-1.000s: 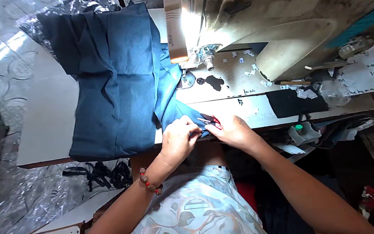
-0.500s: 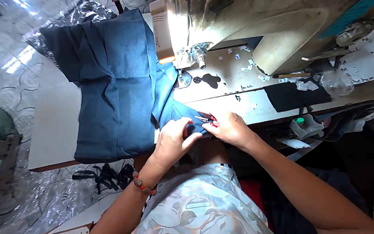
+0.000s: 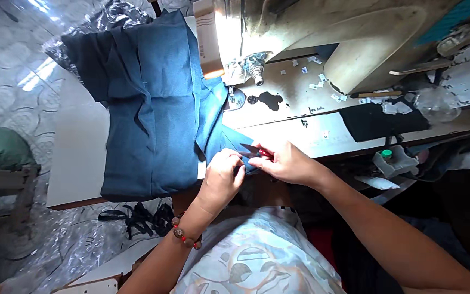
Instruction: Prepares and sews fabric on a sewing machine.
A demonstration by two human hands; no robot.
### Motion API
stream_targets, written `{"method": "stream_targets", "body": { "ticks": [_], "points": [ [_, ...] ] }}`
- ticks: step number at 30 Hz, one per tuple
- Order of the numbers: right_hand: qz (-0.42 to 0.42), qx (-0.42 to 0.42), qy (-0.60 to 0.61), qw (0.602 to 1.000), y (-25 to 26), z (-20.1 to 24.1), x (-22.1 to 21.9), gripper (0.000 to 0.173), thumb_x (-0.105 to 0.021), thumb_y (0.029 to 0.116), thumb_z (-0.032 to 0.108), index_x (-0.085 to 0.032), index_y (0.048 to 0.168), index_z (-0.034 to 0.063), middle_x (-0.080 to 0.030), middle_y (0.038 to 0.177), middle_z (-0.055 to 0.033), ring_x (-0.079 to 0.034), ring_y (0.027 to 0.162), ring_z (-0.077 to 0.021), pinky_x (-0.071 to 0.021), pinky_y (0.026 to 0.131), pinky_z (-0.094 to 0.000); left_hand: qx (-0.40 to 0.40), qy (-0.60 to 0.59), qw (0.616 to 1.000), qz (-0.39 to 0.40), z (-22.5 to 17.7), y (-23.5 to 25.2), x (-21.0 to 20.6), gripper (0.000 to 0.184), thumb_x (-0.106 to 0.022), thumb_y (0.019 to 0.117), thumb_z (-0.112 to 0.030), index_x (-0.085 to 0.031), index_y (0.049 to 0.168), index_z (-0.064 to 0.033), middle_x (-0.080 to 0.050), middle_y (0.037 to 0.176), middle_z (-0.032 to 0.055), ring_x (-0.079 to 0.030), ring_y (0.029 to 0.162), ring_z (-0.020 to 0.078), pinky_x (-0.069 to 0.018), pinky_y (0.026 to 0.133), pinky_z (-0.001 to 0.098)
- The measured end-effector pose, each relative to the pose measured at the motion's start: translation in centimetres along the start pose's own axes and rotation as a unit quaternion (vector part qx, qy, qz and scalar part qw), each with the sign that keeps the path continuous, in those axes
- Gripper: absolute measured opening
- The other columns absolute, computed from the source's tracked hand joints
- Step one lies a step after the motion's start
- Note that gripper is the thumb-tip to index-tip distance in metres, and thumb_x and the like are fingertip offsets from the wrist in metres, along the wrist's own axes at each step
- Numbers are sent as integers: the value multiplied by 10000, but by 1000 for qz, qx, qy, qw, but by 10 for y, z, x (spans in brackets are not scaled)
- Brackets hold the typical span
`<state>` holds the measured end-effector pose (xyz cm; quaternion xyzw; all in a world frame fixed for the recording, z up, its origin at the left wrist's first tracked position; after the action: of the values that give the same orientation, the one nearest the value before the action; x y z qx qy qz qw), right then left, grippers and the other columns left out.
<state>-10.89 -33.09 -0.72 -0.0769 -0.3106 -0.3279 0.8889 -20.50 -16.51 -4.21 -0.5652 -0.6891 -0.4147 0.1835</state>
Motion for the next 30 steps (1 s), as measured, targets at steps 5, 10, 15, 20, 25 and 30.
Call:
{"method": "stream_targets", "body": {
  "ticks": [5, 10, 15, 20, 25, 30],
  "points": [
    [91, 7, -60, 994, 1, -15, 3, 207, -636, 997, 297, -680, 967, 98, -537, 668, 22, -503, 577, -74, -425, 534, -268, -32, 17, 998, 46, 5, -3, 8, 74, -647, 949, -23, -688, 912, 26, -677, 1083, 158, -680, 990, 259, -572, 892, 373],
    [158, 30, -148, 976, 2, -11, 6, 259, -621, 1004, 361, -664, 976, 107, -577, 684, 3, -578, 620, -137, -470, 573, -360, -43, 14, 999, 30, 7, -5, 11, 79, -625, 961, -14, -672, 923, 36, -667, 1115, 172, -678, 1036, 244, -565, 929, 335],
    [195, 30, -201, 960, 7, -6, 3, 267, -577, 1040, 356, -617, 927, 117, -541, 657, 4, -571, 608, -146, -445, 555, -354, -43, 10, 999, 3, 6, -5, 9, 75, -639, 955, -17, -670, 912, 37, -666, 1151, 190, -682, 1062, 260, -570, 930, 345],
    [195, 47, -229, 952, 8, -1, -1, 284, -544, 1061, 322, -611, 896, 101, -533, 630, -18, -582, 594, -183, -438, 536, -375, -63, -23, 997, -23, 3, -5, 11, 78, -630, 964, -33, -686, 945, 17, -627, 1208, 181, -667, 1049, 207, -569, 908, 300],
    [146, 19, -128, 981, 6, -13, 3, 270, -559, 1048, 323, -656, 934, 99, -575, 705, -19, -589, 654, -165, -476, 587, -383, -115, -220, 955, 160, -44, -45, 35, 210, -473, 1069, -187, -639, 999, -79, -676, 813, 13, -660, 780, 80, -562, 755, 266],
    [63, -36, 84, 994, 11, -23, 9, 215, -586, 1033, 225, -676, 952, 47, -501, 628, 57, -439, 541, 4, -377, 524, -195, -111, -146, 936, 301, -49, -50, 34, 227, -640, 1001, -283, -757, 940, -98, -723, 845, 48, -704, 809, 188, -584, 738, 399]
  ]
}}
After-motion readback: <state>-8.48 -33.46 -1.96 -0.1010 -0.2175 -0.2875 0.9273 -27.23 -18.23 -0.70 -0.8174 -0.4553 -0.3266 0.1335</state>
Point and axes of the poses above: each hand's wrist, its own y-axis towards the middle knuckle, its own x-axis out of the back of the hand, z = x × y, the point moved 2 cm from there along y, towards the middle knuckle
